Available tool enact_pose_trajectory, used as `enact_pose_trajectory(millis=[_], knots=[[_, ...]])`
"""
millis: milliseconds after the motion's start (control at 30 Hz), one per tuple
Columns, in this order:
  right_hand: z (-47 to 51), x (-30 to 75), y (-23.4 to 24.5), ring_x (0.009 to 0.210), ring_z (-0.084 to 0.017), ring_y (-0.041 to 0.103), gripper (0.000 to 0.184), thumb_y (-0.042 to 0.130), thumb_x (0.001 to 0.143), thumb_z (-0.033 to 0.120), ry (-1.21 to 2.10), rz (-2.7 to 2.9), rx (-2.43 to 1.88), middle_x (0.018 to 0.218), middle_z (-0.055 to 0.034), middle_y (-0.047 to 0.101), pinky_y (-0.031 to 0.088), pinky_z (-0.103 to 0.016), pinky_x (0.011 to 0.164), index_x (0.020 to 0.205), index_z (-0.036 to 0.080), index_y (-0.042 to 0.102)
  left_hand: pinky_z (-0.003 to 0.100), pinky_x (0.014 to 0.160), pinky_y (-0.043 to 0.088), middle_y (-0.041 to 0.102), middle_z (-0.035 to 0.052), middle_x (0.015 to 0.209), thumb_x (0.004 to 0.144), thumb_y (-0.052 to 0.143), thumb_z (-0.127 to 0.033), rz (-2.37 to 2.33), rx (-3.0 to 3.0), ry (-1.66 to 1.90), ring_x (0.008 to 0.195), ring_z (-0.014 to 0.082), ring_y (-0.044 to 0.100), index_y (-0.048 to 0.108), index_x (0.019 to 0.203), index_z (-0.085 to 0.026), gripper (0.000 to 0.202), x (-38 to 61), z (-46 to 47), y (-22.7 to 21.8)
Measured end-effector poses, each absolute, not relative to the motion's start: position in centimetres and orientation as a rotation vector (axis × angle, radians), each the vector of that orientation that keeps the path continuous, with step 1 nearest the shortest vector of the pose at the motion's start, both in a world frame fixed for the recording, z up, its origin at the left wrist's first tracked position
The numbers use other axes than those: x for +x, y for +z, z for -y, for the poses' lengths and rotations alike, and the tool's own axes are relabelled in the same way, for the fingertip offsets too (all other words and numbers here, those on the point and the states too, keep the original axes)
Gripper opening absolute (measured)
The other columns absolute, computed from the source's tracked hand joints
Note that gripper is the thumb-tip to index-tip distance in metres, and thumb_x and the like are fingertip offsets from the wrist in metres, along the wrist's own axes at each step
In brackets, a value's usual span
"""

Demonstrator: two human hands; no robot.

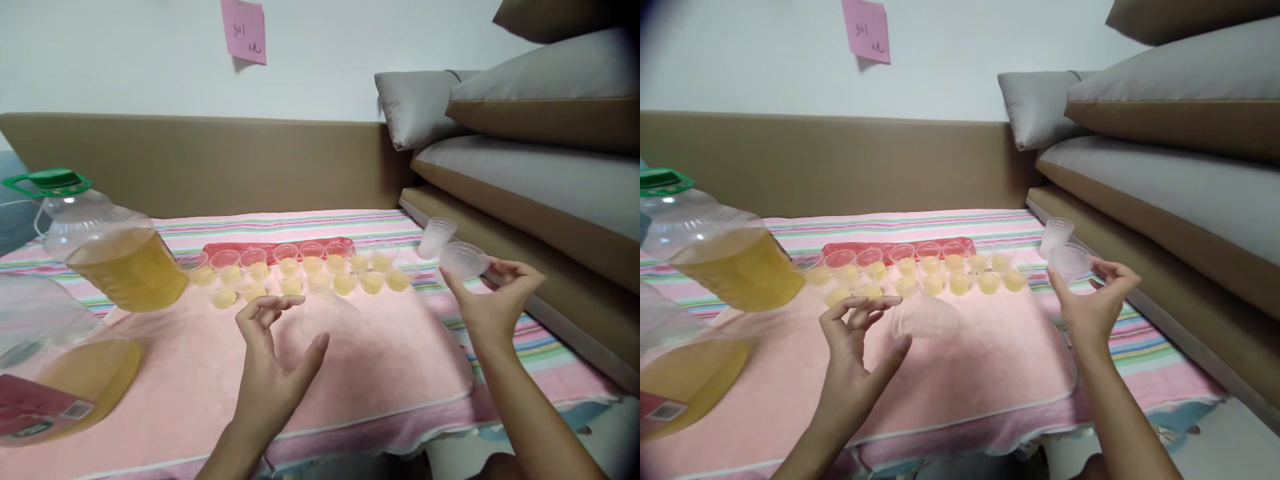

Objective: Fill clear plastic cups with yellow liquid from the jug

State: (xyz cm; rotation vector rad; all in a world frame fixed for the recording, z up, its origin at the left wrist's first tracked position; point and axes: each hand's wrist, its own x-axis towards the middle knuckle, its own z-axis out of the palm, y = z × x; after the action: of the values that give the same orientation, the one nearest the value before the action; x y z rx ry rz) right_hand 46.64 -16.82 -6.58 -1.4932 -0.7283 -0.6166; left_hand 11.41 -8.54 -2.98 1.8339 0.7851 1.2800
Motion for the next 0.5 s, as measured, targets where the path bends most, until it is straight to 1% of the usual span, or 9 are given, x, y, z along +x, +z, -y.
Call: enact_pose_trajectory(millis=[67, 133, 267, 400, 500], knots=[[17.4, 49.3, -7.9, 0.116, -0.03, 0.058, 0.096, 0.09, 0.05, 0.067, -0.548, 0.57, -1.56, 0.128, -0.0184, 0.054, 0.051, -0.042, 0.09, 0.115, 0.022, 0.036, 0.06, 0.115, 0.041, 0.059, 0.0089, 0.129, 0.089, 0.075, -0.036, -0.777, 1.878, 1.256, 0.13, 0.0282, 0.057, 0.033, 0.127, -0.03, 0.056, 11.6, 8.6, -3.1], [17.9, 51.0, -8.9, 0.114, -0.031, 0.059, 0.1, 0.09, 0.045, 0.068, -0.512, 0.48, -1.604, 0.125, -0.0195, 0.055, 0.05, -0.042, 0.088, 0.115, 0.022, 0.035, 0.059, 0.114, 0.042, 0.058, 0.0089, 0.128, 0.09, 0.075, -0.036, -0.76, 1.955, 1.213, 0.13, 0.0281, 0.057, 0.034, 0.127, -0.03, 0.056, 11.6, 8.5, -3.2], [18.2, 52.2, -9.8, 0.108, -0.032, 0.061, 0.098, 0.097, 0.044, 0.056, -0.46, 0.421, -1.674, 0.12, -0.0187, 0.059, 0.048, -0.042, 0.086, 0.112, 0.023, 0.034, 0.059, 0.112, 0.045, 0.058, 0.0092, 0.13, 0.091, 0.074, -0.039, -0.768, 2.052, 1.099, 0.131, 0.0289, 0.057, 0.033, 0.13, -0.031, 0.058, 11.5, 8.2, -3.7], [18.1, 52.7, -10.4, 0.109, -0.031, 0.06, 0.098, 0.101, 0.045, 0.048, -0.434, 0.408, -1.723, 0.117, -0.0162, 0.06, 0.045, -0.044, 0.094, 0.111, 0.023, 0.033, 0.06, 0.109, 0.048, 0.055, 0.0084, 0.132, 0.091, 0.074, -0.043, -0.826, 2.178, 1.07, 0.129, 0.03, 0.056, 0.035, 0.133, -0.032, 0.058, 11.3, 7.9, -4.1], [18.0, 53.2, -11.1, 0.108, -0.031, 0.06, 0.097, 0.103, 0.045, 0.043, -0.406, 0.391, -1.752, 0.115, -0.0141, 0.06, 0.045, -0.045, 0.095, 0.11, 0.023, 0.034, 0.06, 0.107, 0.049, 0.054, 0.0082, 0.131, 0.091, 0.073, -0.045, -0.867, 2.274, 1.055, 0.127, 0.0312, 0.055, 0.04, 0.133, -0.032, 0.055, 11.1, 7.8, -3.9]])
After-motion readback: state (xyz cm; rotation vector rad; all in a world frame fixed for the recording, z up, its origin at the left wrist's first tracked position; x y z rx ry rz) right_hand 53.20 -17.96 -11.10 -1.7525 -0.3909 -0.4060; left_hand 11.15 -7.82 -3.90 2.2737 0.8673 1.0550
